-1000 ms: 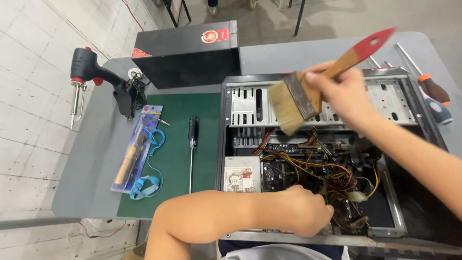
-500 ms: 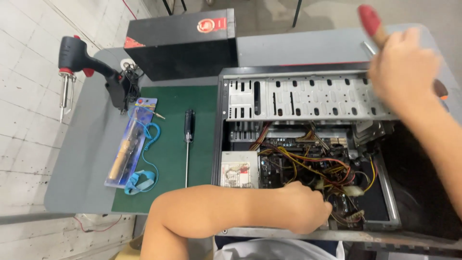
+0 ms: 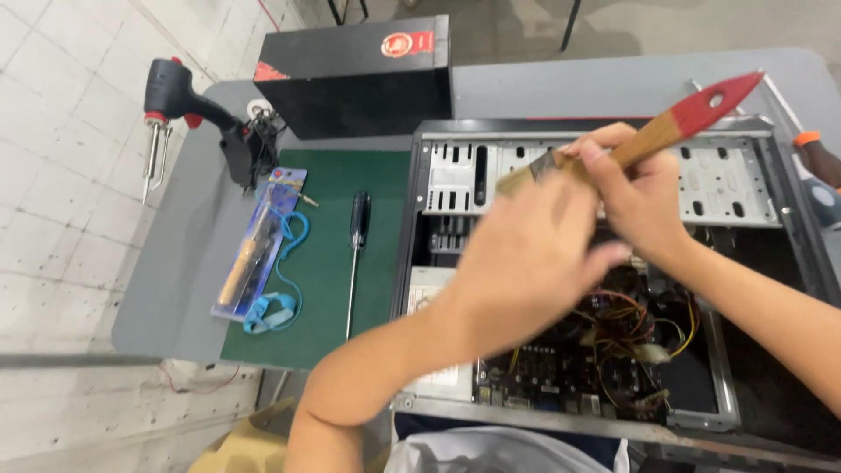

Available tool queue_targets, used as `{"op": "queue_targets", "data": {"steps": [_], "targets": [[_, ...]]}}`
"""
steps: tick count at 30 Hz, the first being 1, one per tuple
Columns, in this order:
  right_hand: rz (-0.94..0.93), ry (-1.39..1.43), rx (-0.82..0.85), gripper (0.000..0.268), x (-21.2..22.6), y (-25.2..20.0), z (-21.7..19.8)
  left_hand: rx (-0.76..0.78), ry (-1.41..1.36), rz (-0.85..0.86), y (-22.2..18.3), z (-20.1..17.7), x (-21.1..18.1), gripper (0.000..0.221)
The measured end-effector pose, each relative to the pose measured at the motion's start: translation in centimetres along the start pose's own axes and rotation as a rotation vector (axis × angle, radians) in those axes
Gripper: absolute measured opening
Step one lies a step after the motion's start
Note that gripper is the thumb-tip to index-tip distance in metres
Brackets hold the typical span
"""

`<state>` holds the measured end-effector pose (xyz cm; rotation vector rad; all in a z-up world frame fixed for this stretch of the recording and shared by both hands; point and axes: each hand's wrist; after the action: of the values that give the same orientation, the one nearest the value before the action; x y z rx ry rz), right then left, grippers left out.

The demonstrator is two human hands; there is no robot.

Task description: Using a paintbrush to clean dust from the interior components and chassis of a computer case.

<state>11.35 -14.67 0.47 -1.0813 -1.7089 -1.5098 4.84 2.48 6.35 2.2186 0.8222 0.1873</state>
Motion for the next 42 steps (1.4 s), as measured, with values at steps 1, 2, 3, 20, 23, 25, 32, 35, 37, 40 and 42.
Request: {"op": "queue_targets", "data": {"steps": [1, 2, 3, 20, 23, 25, 32, 35, 37, 40, 42], "targets": [[0.008, 0.006, 0.004, 0.017, -0.5, -0.1, 0.0, 0.007, 0.001, -0.007, 0.1, -0.2, 0.4, 0.051], [0.037, 0.04, -0.009, 0.02, -0.9, -0.2, 0.0, -0.01, -0.04, -0.127, 0.3, -0.4, 0.7, 0.062], [0.053, 0.072, -0.025, 0.023, -1.2, 0.3, -0.1, -0.037, -0.075, -0.24, 0.8, -0.7, 1.3, 0.08], [-0.176, -0.001, 0.294, 0.053, 1.2, -0.6, -0.2, 0.235, -0.048, -0.229, 2.6, -0.1, 8.6, 0.018], [-0.327, -0.289, 0.222, 0.048, -1.3, 1.2, -1.7, 0.119, 0.066, -0.096, 2.8, 1.3, 12.3, 0.014], [-0.401, -0.404, 0.181, 0.044, -2.7, 2.3, -2.8, 0.051, 0.035, -0.079, 2.3, 2.2, 13.9, 0.014], [-0.003, -1.013, 0.303, 0.059, -8.7, 3.9, -5.0, 0.144, -0.235, -0.228, -3.0, -0.2, 14.3, 0.01], [-0.02, -1.07, 0.327, 0.062, -10.1, 3.7, -5.3, 0.255, -0.245, -0.259, -3.1, -3.7, 10.7, 0.007], [-0.05, -1.071, 0.325, 0.062, -10.8, 3.9, -5.3, 0.311, -0.187, -0.271, -2.7, -5.5, 9.1, 0.01], [-0.043, -1.074, 0.33, 0.061, -11.0, 3.9, -5.3, 0.247, -0.055, -0.182, -2.4, -6.2, 8.7, 0.015], [-0.049, -1.084, 0.33, 0.061, -10.7, 3.9, -5.4, 0.003, -0.103, -0.167, -1.8, -5.7, 8.8, 0.007]]}}
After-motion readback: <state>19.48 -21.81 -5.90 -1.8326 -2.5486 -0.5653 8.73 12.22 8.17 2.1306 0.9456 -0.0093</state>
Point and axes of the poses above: each hand's wrist, its own y-axis towards the middle knuckle, its own z-axis out of the palm, x = y × z, and after that the axes turned 3 degrees about -x, right-handed
